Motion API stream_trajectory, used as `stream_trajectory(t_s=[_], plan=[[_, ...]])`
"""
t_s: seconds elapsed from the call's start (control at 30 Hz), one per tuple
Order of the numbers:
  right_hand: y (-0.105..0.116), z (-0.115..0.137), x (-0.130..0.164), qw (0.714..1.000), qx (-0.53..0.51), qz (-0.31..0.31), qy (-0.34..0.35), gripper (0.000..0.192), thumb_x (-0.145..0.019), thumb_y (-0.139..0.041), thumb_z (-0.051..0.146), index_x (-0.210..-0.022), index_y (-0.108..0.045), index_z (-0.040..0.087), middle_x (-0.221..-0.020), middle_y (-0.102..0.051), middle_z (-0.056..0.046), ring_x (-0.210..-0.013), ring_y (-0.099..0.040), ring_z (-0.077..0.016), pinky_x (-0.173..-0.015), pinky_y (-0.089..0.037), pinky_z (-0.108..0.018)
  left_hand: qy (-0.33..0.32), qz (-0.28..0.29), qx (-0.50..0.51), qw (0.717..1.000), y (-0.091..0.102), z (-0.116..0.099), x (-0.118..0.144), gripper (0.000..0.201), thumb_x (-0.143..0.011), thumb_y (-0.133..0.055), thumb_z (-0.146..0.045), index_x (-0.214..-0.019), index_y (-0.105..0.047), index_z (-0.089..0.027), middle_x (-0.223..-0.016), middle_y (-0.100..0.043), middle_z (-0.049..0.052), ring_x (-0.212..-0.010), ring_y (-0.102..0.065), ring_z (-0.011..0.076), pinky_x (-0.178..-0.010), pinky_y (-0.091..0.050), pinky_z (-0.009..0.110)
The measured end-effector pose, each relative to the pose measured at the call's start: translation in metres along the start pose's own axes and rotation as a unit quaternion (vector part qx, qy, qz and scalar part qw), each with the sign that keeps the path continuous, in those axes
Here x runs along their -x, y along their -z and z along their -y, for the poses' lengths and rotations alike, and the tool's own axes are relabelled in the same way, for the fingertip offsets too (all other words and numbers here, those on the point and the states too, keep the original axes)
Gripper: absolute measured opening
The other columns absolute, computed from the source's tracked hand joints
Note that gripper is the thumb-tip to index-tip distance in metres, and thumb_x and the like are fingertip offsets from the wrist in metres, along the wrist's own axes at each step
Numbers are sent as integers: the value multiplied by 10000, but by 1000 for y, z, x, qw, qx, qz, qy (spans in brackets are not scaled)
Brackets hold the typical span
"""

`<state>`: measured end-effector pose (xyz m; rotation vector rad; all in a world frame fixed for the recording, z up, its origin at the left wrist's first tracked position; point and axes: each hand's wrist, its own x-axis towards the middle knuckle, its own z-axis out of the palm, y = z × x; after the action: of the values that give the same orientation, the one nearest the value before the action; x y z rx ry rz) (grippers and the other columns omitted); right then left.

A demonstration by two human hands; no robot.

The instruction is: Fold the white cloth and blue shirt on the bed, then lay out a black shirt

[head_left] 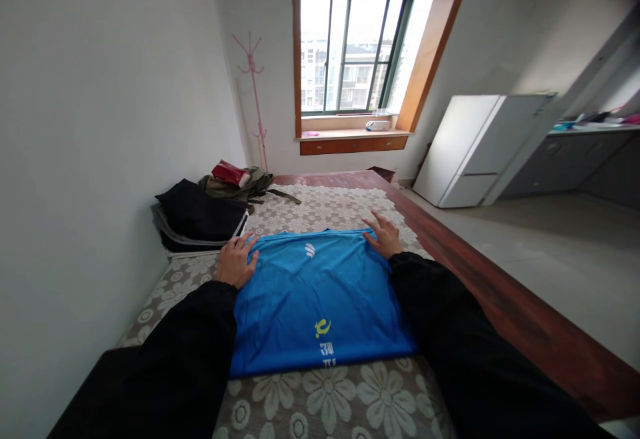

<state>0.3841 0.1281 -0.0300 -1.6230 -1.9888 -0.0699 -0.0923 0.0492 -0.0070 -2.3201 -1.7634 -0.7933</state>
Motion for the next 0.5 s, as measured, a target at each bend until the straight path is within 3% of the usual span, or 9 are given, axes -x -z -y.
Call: stream_trajectory(t_s=[0.1,0.2,0.37,0.5], plan=[[2,14,-1,986,-13,116,118,490,-977,-404,494,-1402,-553,299,-1496,-486,-43,-1376,-425,-272,-1158,-320,-453,-46,93,-5,995,-2,-2,0,526,-972,-373,-432,-1448,-481,-237,-1519,-489,43,-1420,-381,263,-1202,-251,473],[-5,29,3,974,14,194,116,621,-963,-352,625,-1477,-467,296,-1534,-446,-41,-1424,-366,-289,-1190,-270,-457,-28,145,-24,989,-8,-2,2,627,-978,-316,-550,-1484,-432,-199,-1549,-447,73,-1455,-341,268,-1213,-215,488],[-12,41,13,969,76,221,80,808,-908,-285,766,-1579,-248,316,-1625,-275,4,-1499,-178,-337,-1222,-115,-529,-1,167,-48,985,-9,-2,5,859,-897,-310,-748,-1515,-380,-155,-1592,-363,107,-1493,-257,295,-1221,-178,474],[-9,42,13,968,90,221,84,861,-888,-279,797,-1589,-207,302,-1630,-256,-3,-1505,-141,-348,-1219,-32,-559,20,201,-60,978,-4,-6,-3,1013,-810,-331,-850,-1522,-360,-130,-1605,-323,136,-1497,-232,330,-1216,-159,495]])
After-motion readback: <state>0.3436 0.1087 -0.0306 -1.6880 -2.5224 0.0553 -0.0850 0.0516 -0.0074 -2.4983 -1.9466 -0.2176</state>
